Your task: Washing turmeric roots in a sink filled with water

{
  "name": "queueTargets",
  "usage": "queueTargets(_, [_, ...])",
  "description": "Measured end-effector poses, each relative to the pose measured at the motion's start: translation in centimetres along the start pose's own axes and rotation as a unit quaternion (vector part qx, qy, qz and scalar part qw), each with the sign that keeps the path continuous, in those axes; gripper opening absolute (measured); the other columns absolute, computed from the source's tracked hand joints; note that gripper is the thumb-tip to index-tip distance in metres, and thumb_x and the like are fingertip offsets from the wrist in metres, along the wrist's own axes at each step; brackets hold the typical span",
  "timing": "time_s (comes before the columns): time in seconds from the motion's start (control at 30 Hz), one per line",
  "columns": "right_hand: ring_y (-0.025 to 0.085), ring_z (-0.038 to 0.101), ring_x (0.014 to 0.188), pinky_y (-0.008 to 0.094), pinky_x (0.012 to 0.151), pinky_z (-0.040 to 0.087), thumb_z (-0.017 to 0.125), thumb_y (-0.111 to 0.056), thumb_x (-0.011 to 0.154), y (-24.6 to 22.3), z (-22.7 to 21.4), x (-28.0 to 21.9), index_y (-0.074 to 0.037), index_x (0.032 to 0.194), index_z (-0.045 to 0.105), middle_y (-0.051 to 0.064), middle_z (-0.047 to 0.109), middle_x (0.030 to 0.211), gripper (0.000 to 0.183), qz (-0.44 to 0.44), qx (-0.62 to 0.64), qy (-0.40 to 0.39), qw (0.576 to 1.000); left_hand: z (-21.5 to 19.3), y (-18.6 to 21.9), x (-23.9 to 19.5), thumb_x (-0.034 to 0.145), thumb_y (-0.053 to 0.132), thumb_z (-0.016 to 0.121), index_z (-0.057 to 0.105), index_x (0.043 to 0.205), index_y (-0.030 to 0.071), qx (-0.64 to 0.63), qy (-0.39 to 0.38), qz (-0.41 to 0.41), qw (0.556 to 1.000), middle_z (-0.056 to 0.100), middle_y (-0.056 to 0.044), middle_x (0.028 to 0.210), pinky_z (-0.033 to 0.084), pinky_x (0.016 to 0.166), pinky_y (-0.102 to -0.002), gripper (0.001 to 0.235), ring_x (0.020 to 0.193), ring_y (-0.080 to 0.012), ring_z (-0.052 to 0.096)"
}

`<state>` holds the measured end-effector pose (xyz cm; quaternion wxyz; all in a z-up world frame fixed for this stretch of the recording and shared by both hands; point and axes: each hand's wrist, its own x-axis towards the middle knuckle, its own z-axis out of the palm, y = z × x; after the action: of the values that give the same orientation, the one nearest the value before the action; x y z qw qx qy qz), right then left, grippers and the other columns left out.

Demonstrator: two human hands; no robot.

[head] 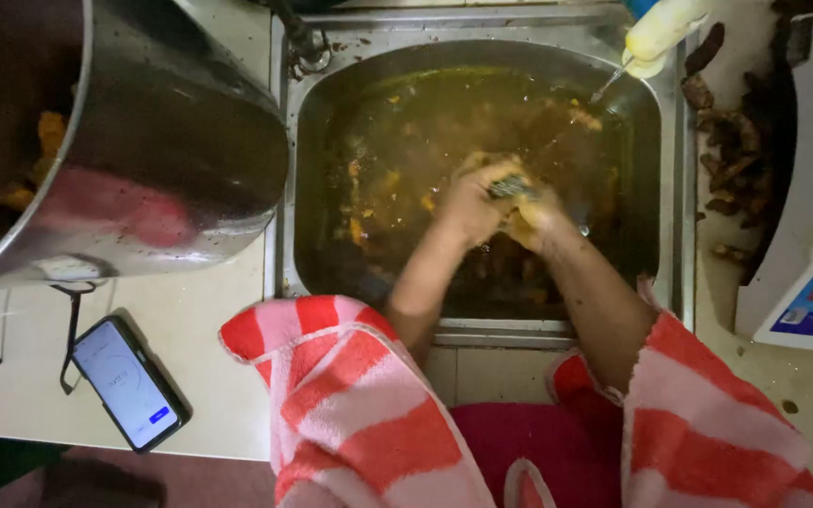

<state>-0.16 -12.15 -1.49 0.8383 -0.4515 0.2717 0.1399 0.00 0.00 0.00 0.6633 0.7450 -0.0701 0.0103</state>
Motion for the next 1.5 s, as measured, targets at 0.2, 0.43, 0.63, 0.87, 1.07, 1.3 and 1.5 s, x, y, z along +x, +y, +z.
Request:
queueTargets(0.2, [0.023,0.056,0.051,0.031,0.042,0.039,0.074,-0.050,0.091,1.3,-2.5,4.9,-0.021,0.083,0.052,0.006,0.057,0.064,0.037,0.079,0.017,-0.023,0.996,-1.6,-2.2,1.8,0.072,0.002,0.084,0.079,0.094,0.020,0.062,-0.038,-0.066,0.995,0.058,-0.017,0.112,0.056,0.092,-0.045,0.028,0.109,-0.0414,0.063])
queueTargets(0.43, [0.020,0.050,0.057,0.029,0.045,0.033,0.068,-0.045,0.095,0.6,-1.7,4.3,-0.016,0.084,0.053,0.002,0.053,0.071,0.034,0.059,0.048,0.026,0.997,-1.9,-1.6,3.5,0.069,0.000,0.088,0.081,0.092,0.019,0.050,-0.049,-0.073,0.995,0.059,-0.019,0.106,0.056,0.086,-0.047,0.031,0.103,-0.0427,0.063])
queueTargets(0.63, [0.019,0.050,0.051,0.029,0.041,0.034,0.063,-0.039,0.096,0.0,-0.5,3.6,-0.018,0.087,0.055,0.001,0.052,0.067,0.024,0.076,0.073,0.040,0.994,-2.2,-3.2,4.4,0.063,0.023,0.096,0.081,0.089,0.028,0.124,-0.062,-0.052,0.989,0.062,-0.014,0.108,0.052,0.095,-0.040,0.031,0.108,-0.0401,0.063])
queueTargets(0.87, [0.018,0.062,0.073,0.028,0.061,0.046,0.059,-0.047,0.097,-1.2,-1.8,4.4,-0.019,0.098,0.064,0.001,0.068,0.095,0.028,0.042,0.115,-0.077,0.989,-8.2,-9.2,5.1,0.078,0.032,0.085,0.064,0.132,0.034,0.441,-0.052,-0.211,0.871,0.051,-0.014,0.136,0.048,0.101,-0.051,0.058,0.134,-0.0401,0.046])
queueTargets(1.07, [0.017,0.064,0.077,0.030,0.071,0.052,0.069,-0.042,0.099,-1.3,-0.3,4.2,-0.009,0.098,0.067,0.005,0.068,0.089,0.033,0.080,0.141,-0.026,0.986,-5.0,-5.0,5.0,0.089,0.041,0.078,0.058,0.137,0.020,0.202,-0.015,-0.174,0.964,0.058,-0.022,0.135,0.047,0.107,-0.057,0.056,0.131,-0.0467,0.055])
queueTargets(1.3, [0.022,0.059,0.081,0.032,0.066,0.050,0.068,-0.042,0.098,-0.7,-0.4,3.5,-0.009,0.106,0.064,0.007,0.062,0.095,0.034,0.077,0.139,-0.061,0.985,1.7,-4.2,1.0,0.072,-0.002,0.078,0.072,0.102,0.026,0.078,-0.029,0.074,0.994,0.059,-0.017,0.122,0.051,0.102,-0.054,0.042,0.115,-0.0506,0.061])
queueTargets(1.5, [0.027,0.068,0.088,0.031,0.065,0.055,0.055,-0.054,0.101,0.7,-4.3,6.2,-0.010,0.108,0.065,0.010,0.068,0.098,0.045,0.072,0.158,-0.120,0.978,-7.1,-6.1,3.1,0.082,0.015,0.072,0.070,0.093,0.048,0.313,0.023,-0.151,0.937,0.058,0.007,0.121,0.058,0.086,-0.056,0.035,0.101,-0.0404,0.068])
